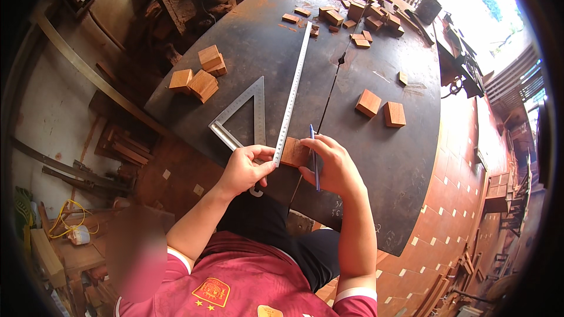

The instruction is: The person measures and marks small wooden blocks on a workbench using a metal ruler and a set square, then marks lines with a pen. The person repeats this process on multiple blocks, placing marked pieces aside.

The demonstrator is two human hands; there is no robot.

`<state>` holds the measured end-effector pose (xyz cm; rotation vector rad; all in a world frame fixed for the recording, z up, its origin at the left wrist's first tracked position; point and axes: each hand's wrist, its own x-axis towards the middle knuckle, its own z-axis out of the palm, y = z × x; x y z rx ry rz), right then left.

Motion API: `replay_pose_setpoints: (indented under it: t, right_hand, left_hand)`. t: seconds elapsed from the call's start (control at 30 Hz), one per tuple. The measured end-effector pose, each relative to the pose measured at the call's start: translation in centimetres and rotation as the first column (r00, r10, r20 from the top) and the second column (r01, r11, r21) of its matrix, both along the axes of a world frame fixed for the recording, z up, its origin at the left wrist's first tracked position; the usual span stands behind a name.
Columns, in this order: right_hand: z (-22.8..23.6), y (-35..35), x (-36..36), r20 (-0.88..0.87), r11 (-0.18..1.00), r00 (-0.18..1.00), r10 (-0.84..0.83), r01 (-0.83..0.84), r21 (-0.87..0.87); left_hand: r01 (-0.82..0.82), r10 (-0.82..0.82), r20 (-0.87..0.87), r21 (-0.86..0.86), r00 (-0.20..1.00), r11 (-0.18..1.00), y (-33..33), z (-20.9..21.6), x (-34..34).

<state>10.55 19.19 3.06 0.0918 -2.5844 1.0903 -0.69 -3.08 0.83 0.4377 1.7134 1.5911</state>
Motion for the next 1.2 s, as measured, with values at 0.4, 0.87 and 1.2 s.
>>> replay_pose_setpoints:
  t: [0.4, 0.87, 1.2]
  right_hand:
    - [-0.1, 0.0, 0.0, 0.011, 1.0, 1.0, -0.014, 0.014, 0.015]
    - [0.3, 0.1, 0.0, -0.001, 1.0, 1.0, 0.005, -0.005, -0.002]
    - [0.2, 0.1, -0.1, -0.039, 1.0, 0.999, 0.011, -0.011, 0.012]
  left_hand:
    - [0.024, -0.024, 0.005, -0.019, 1.0, 1.0, -0.6, 0.1, 0.1]
    - [0.006, -0.006, -0.027, -0.021, 1.0, 1.0, -0.9, -0.2, 0.4]
    - [-0.038, 0.039, -0.021, 0.044, 0.999, 0.998, -1.3, -1.2, 0.7]
